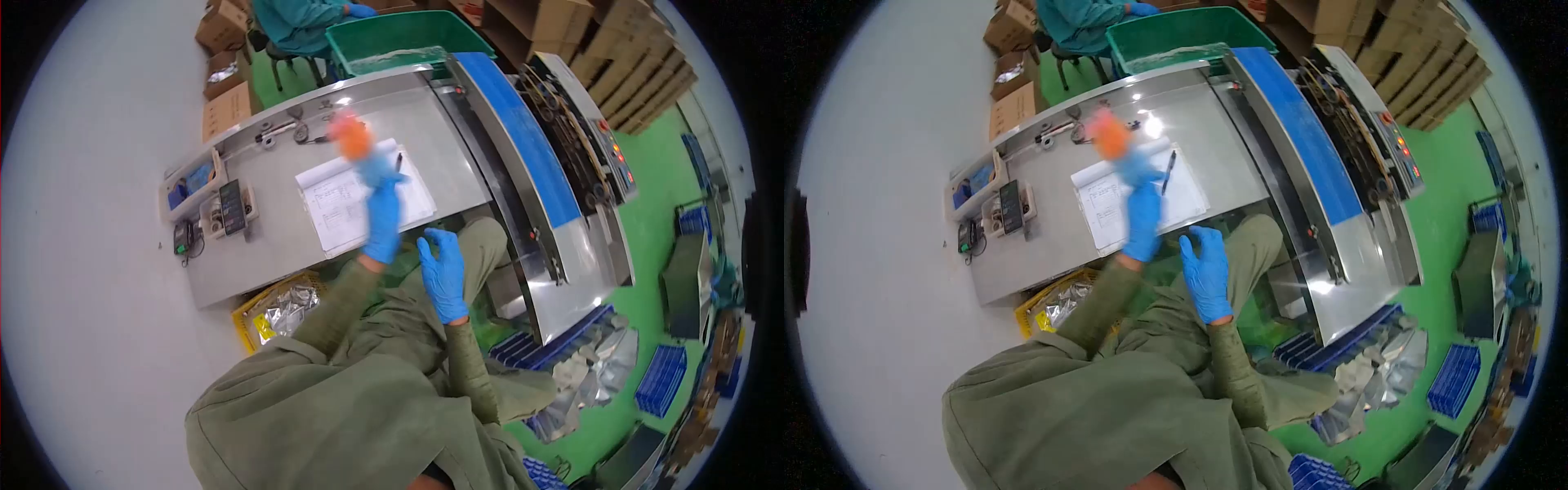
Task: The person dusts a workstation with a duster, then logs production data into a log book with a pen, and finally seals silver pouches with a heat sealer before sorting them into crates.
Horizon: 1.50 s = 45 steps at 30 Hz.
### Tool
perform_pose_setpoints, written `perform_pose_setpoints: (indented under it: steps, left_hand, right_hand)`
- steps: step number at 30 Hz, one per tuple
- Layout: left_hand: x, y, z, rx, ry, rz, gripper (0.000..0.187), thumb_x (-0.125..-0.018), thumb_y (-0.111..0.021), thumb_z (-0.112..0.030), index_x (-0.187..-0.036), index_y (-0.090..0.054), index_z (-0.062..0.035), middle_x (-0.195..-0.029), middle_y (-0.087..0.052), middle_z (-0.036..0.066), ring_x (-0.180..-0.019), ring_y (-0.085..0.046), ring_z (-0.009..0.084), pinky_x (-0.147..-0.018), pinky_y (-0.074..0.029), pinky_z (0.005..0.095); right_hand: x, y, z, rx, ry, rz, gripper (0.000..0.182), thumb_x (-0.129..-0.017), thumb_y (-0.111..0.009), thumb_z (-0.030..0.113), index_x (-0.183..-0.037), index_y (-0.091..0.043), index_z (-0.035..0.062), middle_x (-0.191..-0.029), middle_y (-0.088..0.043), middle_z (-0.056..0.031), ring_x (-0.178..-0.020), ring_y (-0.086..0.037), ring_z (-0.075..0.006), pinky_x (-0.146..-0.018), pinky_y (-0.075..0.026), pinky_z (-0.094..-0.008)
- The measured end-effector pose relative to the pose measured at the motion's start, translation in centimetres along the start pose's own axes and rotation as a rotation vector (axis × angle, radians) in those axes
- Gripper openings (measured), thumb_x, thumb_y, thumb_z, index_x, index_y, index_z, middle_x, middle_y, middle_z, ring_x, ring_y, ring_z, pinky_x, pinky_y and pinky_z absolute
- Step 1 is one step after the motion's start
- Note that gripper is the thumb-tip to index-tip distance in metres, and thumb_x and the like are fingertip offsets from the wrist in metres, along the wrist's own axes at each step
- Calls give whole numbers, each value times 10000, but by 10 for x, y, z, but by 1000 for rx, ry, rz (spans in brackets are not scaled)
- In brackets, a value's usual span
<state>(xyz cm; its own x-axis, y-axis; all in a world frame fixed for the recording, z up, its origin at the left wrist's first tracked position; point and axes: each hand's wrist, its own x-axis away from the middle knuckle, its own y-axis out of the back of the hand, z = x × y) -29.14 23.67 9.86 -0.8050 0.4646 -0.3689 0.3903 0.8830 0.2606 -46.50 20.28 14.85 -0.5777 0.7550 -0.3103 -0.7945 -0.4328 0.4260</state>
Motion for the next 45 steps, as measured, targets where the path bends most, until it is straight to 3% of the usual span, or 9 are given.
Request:
perform_pose_setpoints:
  steps: [1, 2, 3, 6, 14, 17, 23, 30, 45]
  left_hand:
    - [-20, 35, 44, -33, 195, -19, 253, -1024, -407, -147, -1007, -627, -24, -721, -489, 45, -640, -453, 114, -551, -407, 327]
    - [-38, 76, 87, 1, -10, -91, 256, -1023, -435, -180, -1000, -618, -3, -762, -527, 73, -690, -459, 135, -609, -429, 334]
    - [-57, 117, 122, -141, 70, -130, 194, -995, -471, -130, -914, -536, 34, -724, -527, 151, -679, -468, 185, -625, -426, 388]
    - [-83, 187, 199, -633, 255, -251, 333, -960, -540, -225, -1149, -546, 48, -924, -669, 242, -822, -632, 401, -758, -490, 496]
    - [-47, 161, 172, -864, -16, -63, 674, -882, -680, -364, -1400, -447, -2, -1472, -375, 252, -1352, -339, 438, -1124, -289, 505]
    - [3, 144, 182, -807, 24, 256, 679, -880, -681, -378, -1414, -448, -29, -1482, -369, 240, -1364, -328, 426, -1151, -265, 490]
    - [-5, 140, 174, -860, 84, 303, 670, -876, -681, -373, -1428, -452, -70, -1498, -358, 222, -1367, -326, 411, -1162, -251, 481]
    - [-9, 139, 173, -864, 129, 326, 681, -838, -712, -275, -1427, -438, -68, -1491, -361, 220, -1363, -347, 411, -1139, -298, 482]
    - [-9, 137, 177, -875, 133, 344, 694, -841, -711, -331, -1428, -441, -79, -1498, -350, 210, -1369, -330, 398, -1138, -280, 487]
  right_hand:
    - [-10, -11, -10, 27, -71, 11, 184, -938, -620, 193, -1017, -654, 30, -830, -663, -173, -745, -644, -290, -710, -507, -409]
    - [-20, -21, -21, 57, -146, 21, 210, -937, -625, 221, -1012, -655, 28, -836, -673, -174, -748, -650, -305, -714, -508, -417]
    - [-31, -30, -36, 142, -181, 77, 237, -932, -628, 257, -997, -659, 31, -848, -681, -171, -765, -655, -322, -723, -510, -425]
    - [-70, -66, -78, 351, -266, 224, 324, -911, -636, 356, -955, -670, 38, -875, -698, -172, -817, -665, -369, -745, -514, -454]
    - [-140, -174, -149, 635, -236, 472, 436, -844, -674, 444, -877, -687, 9, -894, -695, -232, -853, -676, -412, -726, -531, -500]
    - [-150, -186, -160, 578, -278, 426, 402, -843, -664, 394, -834, -686, -8, -834, -702, -215, -766, -699, -345, -695, -538, -445]
    - [-153, -209, -128, -520, -504, 331, 108, -819, -682, 98, -857, -649, 2, -786, -684, -76, -665, -658, -144, -666, -531, -278]
    - [-135, -232, -160, -187, -258, 300, 112, -808, -706, 65, -914, -681, 41, -787, -680, -27, -689, -621, -78, -668, -526, -244]
    - [-131, -239, -166, -190, -207, 209, 117, -791, -722, 60, -903, -690, 46, -779, -698, -50, -667, -657, -96, -637, -546, -247]
